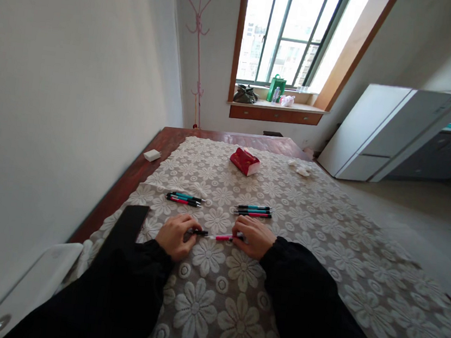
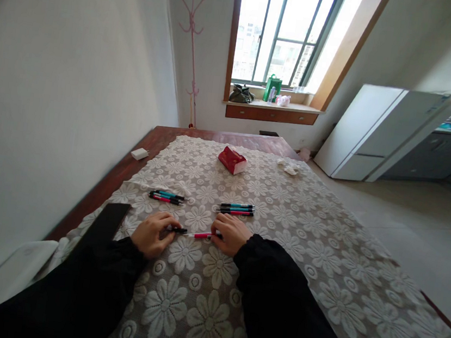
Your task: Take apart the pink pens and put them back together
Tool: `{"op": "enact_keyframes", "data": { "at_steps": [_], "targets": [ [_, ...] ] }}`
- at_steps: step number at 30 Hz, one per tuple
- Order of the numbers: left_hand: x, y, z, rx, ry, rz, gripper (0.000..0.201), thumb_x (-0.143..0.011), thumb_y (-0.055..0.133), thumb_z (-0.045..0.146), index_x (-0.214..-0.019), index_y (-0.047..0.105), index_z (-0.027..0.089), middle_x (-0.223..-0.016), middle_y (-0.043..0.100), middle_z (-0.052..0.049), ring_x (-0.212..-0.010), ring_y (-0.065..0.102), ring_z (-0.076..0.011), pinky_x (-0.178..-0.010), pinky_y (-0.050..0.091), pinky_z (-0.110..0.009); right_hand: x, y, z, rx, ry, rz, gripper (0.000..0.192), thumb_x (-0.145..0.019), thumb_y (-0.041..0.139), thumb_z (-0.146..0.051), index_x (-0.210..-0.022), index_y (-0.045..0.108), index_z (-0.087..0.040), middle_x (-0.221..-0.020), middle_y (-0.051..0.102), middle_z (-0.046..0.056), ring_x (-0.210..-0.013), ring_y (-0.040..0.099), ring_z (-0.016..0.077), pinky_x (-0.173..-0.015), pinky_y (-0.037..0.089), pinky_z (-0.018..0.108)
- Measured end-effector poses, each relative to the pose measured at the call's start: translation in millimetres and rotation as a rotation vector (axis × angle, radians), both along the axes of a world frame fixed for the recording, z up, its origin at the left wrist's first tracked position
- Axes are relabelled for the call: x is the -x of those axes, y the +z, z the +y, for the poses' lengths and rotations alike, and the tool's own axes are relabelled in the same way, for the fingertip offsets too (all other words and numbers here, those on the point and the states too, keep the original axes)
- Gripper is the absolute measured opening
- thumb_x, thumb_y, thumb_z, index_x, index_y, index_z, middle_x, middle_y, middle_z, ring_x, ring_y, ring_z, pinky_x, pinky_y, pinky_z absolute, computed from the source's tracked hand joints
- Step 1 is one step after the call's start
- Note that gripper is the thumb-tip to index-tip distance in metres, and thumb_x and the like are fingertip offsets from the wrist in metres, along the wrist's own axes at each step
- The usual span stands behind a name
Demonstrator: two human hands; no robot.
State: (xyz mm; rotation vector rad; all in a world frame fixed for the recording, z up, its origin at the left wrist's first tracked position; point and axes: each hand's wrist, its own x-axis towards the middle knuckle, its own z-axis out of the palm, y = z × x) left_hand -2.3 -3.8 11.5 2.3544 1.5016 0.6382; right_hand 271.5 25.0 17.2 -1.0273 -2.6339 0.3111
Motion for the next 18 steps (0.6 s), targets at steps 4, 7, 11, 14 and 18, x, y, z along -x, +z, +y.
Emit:
{"op": "enact_keyframes", "data": {
  "at_steps": [4,7,11,14,18],
  "targets": [
    [0.0,-0.2,0.2,0.002,-0.004,0.0,0.018,-0.078,0.059,0.019,-0.092,0.069,0.025,-0.095,0.065,-0.002,-0.099,0.058,-0.0227,-0.089,0.043,-0.034,0.9,-0.1,-0.5,0.002,-0.001,0.013,0.005,-0.082,0.063,-0.022,-0.085,0.061,-0.019,-0.092,0.06,0.005,-0.088,0.057,0.0212,-0.077,0.043,0.032],
    [0.8,-1.0,0.7,0.008,0.001,0.001,0.019,-0.078,0.058,0.018,-0.093,0.07,0.024,-0.095,0.065,-0.003,-0.099,0.058,-0.0228,-0.088,0.044,-0.034,-0.5,0.9,-0.1,0.01,0.004,0.023,0.006,-0.08,0.064,-0.02,-0.084,0.06,-0.019,-0.092,0.06,0.005,-0.088,0.056,0.0211,-0.078,0.043,0.032],
    [2.0,-1.4,0.7,0.003,0.003,-0.003,0.02,-0.078,0.058,0.017,-0.093,0.07,0.024,-0.096,0.065,-0.003,-0.099,0.058,-0.0228,-0.088,0.044,-0.035,-4.6,3.2,1.0,0.028,0.015,0.025,0.009,-0.077,0.066,-0.017,-0.083,0.06,-0.02,-0.092,0.059,0.005,-0.087,0.056,0.0204,-0.079,0.042,0.031],
    [2.5,-2.1,0.9,-0.006,0.01,0.003,0.021,-0.078,0.058,0.017,-0.093,0.07,0.024,-0.096,0.066,-0.003,-0.098,0.058,-0.0229,-0.089,0.043,-0.035,-4.6,4.7,0.3,0.031,0.04,0.03,0.007,-0.079,0.066,-0.018,-0.083,0.061,-0.02,-0.092,0.059,0.005,-0.087,0.055,0.0198,-0.078,0.042,0.031],
    [2.5,-3.7,2.2,-0.016,0.029,0.008,0.02,-0.078,0.059,0.019,-0.094,0.069,0.025,-0.096,0.066,-0.003,-0.098,0.058,-0.0228,-0.089,0.043,-0.035,2.1,4.3,-3.3,0.024,0.069,0.06,0.004,-0.08,0.065,-0.019,-0.084,0.062,-0.02,-0.091,0.059,0.005,-0.087,0.055,0.0199,-0.077,0.043,0.031]
  ]
}}
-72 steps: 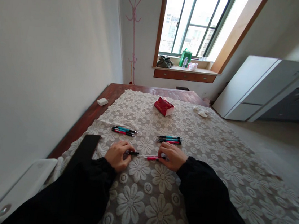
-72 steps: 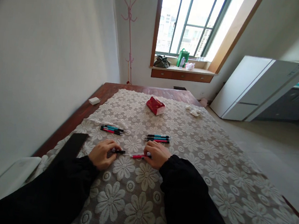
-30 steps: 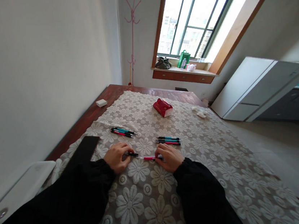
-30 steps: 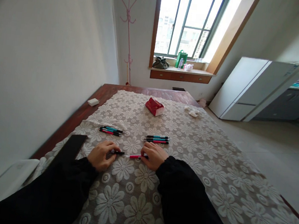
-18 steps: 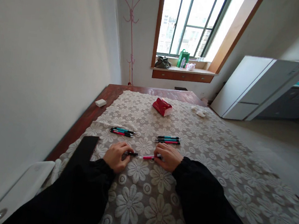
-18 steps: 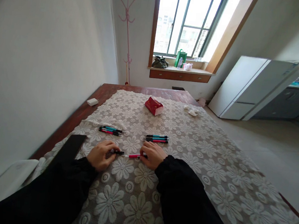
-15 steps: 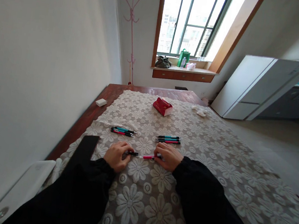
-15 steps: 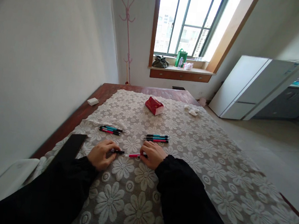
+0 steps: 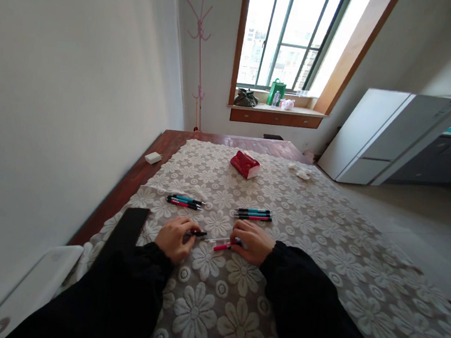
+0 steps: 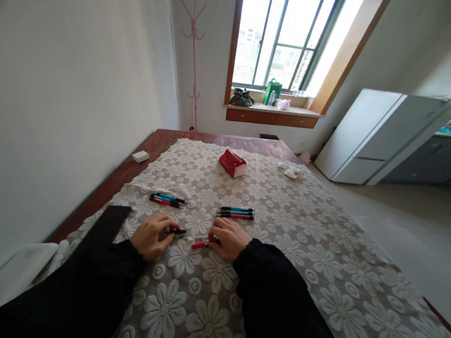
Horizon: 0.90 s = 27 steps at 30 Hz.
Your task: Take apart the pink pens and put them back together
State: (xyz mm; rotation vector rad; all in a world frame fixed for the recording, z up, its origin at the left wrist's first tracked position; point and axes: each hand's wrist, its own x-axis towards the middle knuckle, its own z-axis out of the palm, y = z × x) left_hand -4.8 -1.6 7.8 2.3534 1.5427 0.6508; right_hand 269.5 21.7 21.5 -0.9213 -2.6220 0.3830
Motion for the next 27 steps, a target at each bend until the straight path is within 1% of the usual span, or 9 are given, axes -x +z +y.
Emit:
{"op": "enact_keyframes", "data": {
  "at_steps": [6,10,13,18,22,27],
  "targets": [
    [0,-0.3,0,-0.005,0.007,-0.004,0.022,-0.077,0.06,0.019,-0.096,0.068,0.026,-0.096,0.065,-0.002,-0.098,0.058,-0.0226,-0.089,0.043,-0.035,4,-3.1,-1,-0.033,0.023,0.045,0.007,-0.084,0.062,-0.022,-0.09,0.063,-0.02,-0.093,0.059,0.006,-0.089,0.054,0.0211,-0.08,0.044,0.032],
    [0,1.1,-1,0.005,0.006,0.004,0.021,-0.076,0.061,0.02,-0.096,0.068,0.026,-0.097,0.065,-0.002,-0.098,0.058,-0.0226,-0.089,0.043,-0.034,-2,-6.2,4,-0.078,-0.052,0.062,0.011,-0.087,0.055,-0.016,-0.094,0.063,-0.02,-0.095,0.061,0.007,-0.09,0.054,0.021,-0.082,0.044,0.034],
    [0,2.5,-1,0.006,-0.005,0.01,0.018,-0.078,0.062,0.025,-0.095,0.069,0.026,-0.097,0.065,-0.003,-0.099,0.057,-0.0232,-0.089,0.042,-0.035,-6,-10.6,8,-0.078,-0.102,0.031,0.011,-0.086,0.058,-0.016,-0.095,0.064,-0.02,-0.097,0.062,0.007,-0.091,0.056,0.0219,-0.083,0.044,0.034],
    [0,2.4,-1,0.012,-0.008,0.01,0.015,-0.08,0.062,0.026,-0.092,0.069,0.026,-0.097,0.065,-0.002,-0.098,0.057,-0.0225,-0.09,0.042,-0.034,-5,-15.7,11,-0.033,-0.096,-0.025,0.008,-0.085,0.062,-0.017,-0.089,0.066,-0.021,-0.091,0.064,0.004,-0.086,0.057,0.0199,-0.078,0.044,0.031],
    [0,1.0,-1,0.011,-0.002,0.002,0.015,-0.08,0.062,0.026,-0.092,0.07,0.026,-0.098,0.065,-0.002,-0.099,0.057,-0.0223,-0.091,0.042,-0.034,-4,-15.0,11,-0.039,-0.099,-0.027,0.006,-0.086,0.062,-0.016,-0.085,0.066,-0.02,-0.088,0.064,0.004,-0.084,0.057,0.019,-0.076,0.043,0.03],
    [-1,1.8,-1,0.013,-0.012,-0.004,0.015,-0.08,0.062,0.025,-0.092,0.071,0.026,-0.096,0.066,-0.003,-0.098,0.058,-0.0223,-0.09,0.043,-0.034,-4,-13.3,11,-0.044,-0.094,-0.026,0.007,-0.085,0.061,-0.015,-0.083,0.065,-0.019,-0.087,0.063,0.004,-0.081,0.057,0.0185,-0.074,0.043,0.029]
  ]
}}
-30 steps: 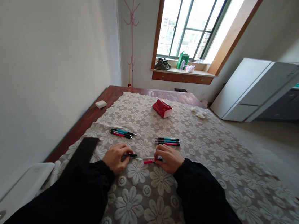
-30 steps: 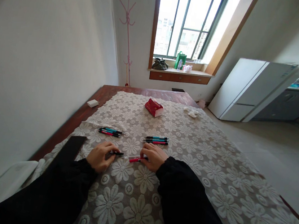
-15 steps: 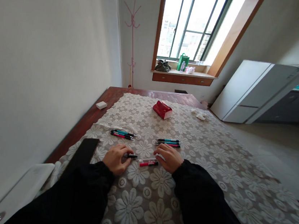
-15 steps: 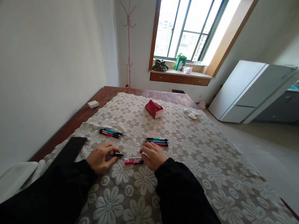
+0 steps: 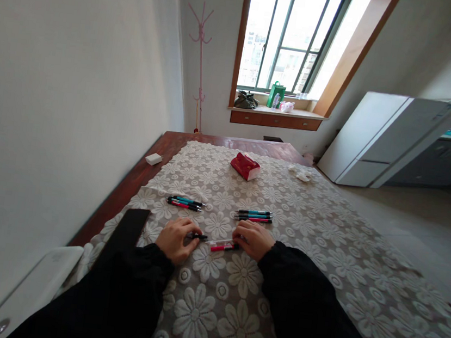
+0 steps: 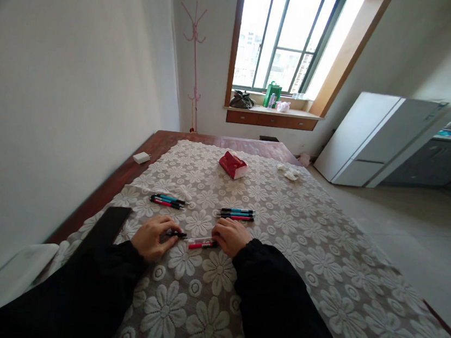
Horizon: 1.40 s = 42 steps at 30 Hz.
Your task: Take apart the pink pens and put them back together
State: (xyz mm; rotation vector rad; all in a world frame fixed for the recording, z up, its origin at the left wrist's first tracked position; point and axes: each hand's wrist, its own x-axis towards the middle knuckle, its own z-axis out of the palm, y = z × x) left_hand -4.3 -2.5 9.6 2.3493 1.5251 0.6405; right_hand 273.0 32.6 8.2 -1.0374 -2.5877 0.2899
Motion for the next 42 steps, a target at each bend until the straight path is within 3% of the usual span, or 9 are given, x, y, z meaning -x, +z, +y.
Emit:
{"op": "enact_keyframes", "data": {
  "at_steps": [13,22,30,38,42],
  "targets": [
    [1,-0.5,1,-0.002,-0.005,-0.001,0.015,-0.081,0.061,0.023,-0.092,0.071,0.026,-0.096,0.066,-0.003,-0.099,0.058,-0.0229,-0.089,0.043,-0.035,-1,-1.6,0,0.0,-0.018,0.007,0.005,-0.084,0.061,-0.016,-0.087,0.064,-0.019,-0.087,0.064,0.004,-0.082,0.057,0.0193,-0.076,0.043,0.031],
    [2,-2.5,2,0.001,0.004,0.007,0.015,-0.082,0.061,0.026,-0.094,0.071,0.026,-0.097,0.066,-0.003,-0.099,0.057,-0.0227,-0.089,0.043,-0.035,1,12.8,-9,0.0,0.092,0.055,0.005,-0.081,0.064,-0.024,-0.08,0.061,-0.02,-0.077,0.059,0.003,-0.073,0.053,0.0169,-0.067,0.04,0.027],
    [2,-2.1,1,0.003,0.002,0.002,0.016,-0.082,0.061,0.029,-0.096,0.07,0.025,-0.097,0.066,-0.003,-0.099,0.058,-0.0227,-0.089,0.043,-0.035,1,12.1,-8,0.095,0.079,-0.022,0.014,-0.076,0.07,-0.027,-0.086,0.064,-0.02,-0.081,0.061,0.002,-0.074,0.055,0.0173,-0.067,0.039,0.027],
    [2,1.4,-1,0.003,-0.007,0.019,0.021,-0.077,0.065,0.028,-0.098,0.068,0.025,-0.097,0.066,-0.003,-0.099,0.057,-0.0239,-0.088,0.043,-0.035,3,11.3,-10,0.069,0.089,-0.009,0.015,-0.077,0.069,-0.028,-0.089,0.064,-0.02,-0.085,0.061,0.004,-0.079,0.055,0.019,-0.07,0.041,0.029],
    [2,0.6,0,-0.002,-0.006,0.003,0.013,-0.079,0.063,0.025,-0.091,0.069,0.025,-0.094,0.066,-0.002,-0.098,0.058,-0.0228,-0.088,0.043,-0.035,1,11.2,-9,0.063,0.112,0.012,0.009,-0.079,0.067,-0.024,-0.086,0.064,-0.02,-0.087,0.061,0.004,-0.082,0.056,0.0191,-0.074,0.043,0.029]
  ]
}}
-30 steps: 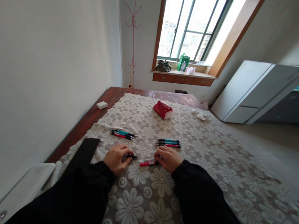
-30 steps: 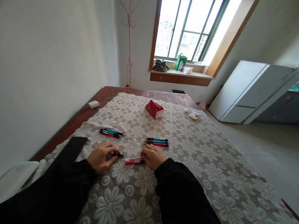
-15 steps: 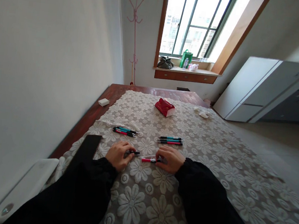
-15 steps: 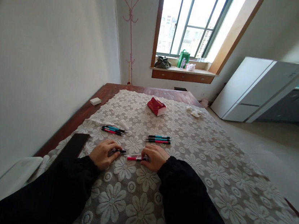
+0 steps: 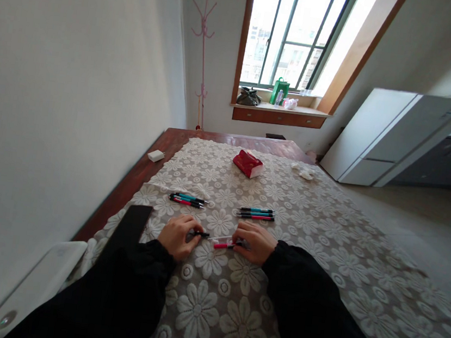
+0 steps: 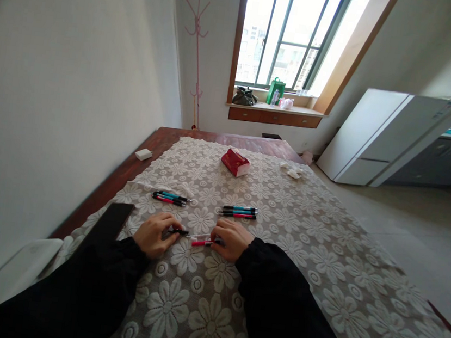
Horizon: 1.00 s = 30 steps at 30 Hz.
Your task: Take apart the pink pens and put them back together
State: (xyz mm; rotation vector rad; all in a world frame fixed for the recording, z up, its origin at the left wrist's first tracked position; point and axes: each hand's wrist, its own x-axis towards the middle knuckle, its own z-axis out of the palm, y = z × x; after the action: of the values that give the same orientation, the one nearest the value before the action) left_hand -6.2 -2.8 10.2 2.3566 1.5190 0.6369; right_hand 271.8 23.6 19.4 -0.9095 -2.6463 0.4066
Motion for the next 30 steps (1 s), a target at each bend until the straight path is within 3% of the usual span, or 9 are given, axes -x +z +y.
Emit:
{"op": "enact_keyframes", "data": {
  "at_steps": [7,11,14,30],
  "targets": [
    [3,-5.0,4,-0.053,0.079,-0.043,0.02,-0.081,0.062,0.023,-0.101,0.066,0.024,-0.099,0.065,-0.004,-0.099,0.058,-0.0227,-0.09,0.044,-0.036,-7,-1.2,3,-0.009,-0.036,0.032,0.012,-0.083,0.066,-0.028,-0.092,0.065,-0.02,-0.091,0.061,0.005,-0.085,0.057,0.0192,-0.076,0.044,0.03],
    [2,-2.8,2,-0.109,-0.01,-0.06,0.012,-0.084,0.061,0.026,-0.093,0.069,0.025,-0.102,0.064,-0.005,-0.101,0.056,-0.0225,-0.092,0.044,-0.036,-2,-7.6,5,-0.086,-0.139,0.069,0.012,-0.087,0.06,-0.021,-0.097,0.067,-0.021,-0.095,0.063,0.006,-0.09,0.056,0.0208,-0.083,0.044,0.034],
    [0,-2.0,1,-0.119,-0.071,-0.026,0.012,-0.084,0.063,0.029,-0.091,0.072,0.027,-0.102,0.065,-0.005,-0.1,0.054,-0.0227,-0.092,0.044,-0.037,1,-11.3,7,-0.076,-0.19,0.027,0.007,-0.085,0.064,-0.02,-0.089,0.07,-0.022,-0.092,0.063,0.005,-0.09,0.056,0.0207,-0.084,0.044,0.035],
    [1,-10.1,4,-0.13,-0.065,-0.038,0.009,-0.081,0.068,0.031,-0.082,0.076,0.028,-0.098,0.066,-0.002,-0.094,0.053,-0.0208,-0.086,0.046,-0.035,-6,-11.5,12,-0.03,-0.242,-0.066,0.004,-0.084,0.063,-0.016,-0.083,0.066,-0.019,-0.092,0.062,0.005,-0.09,0.058,0.0206,-0.082,0.044,0.032]
  ]
}}
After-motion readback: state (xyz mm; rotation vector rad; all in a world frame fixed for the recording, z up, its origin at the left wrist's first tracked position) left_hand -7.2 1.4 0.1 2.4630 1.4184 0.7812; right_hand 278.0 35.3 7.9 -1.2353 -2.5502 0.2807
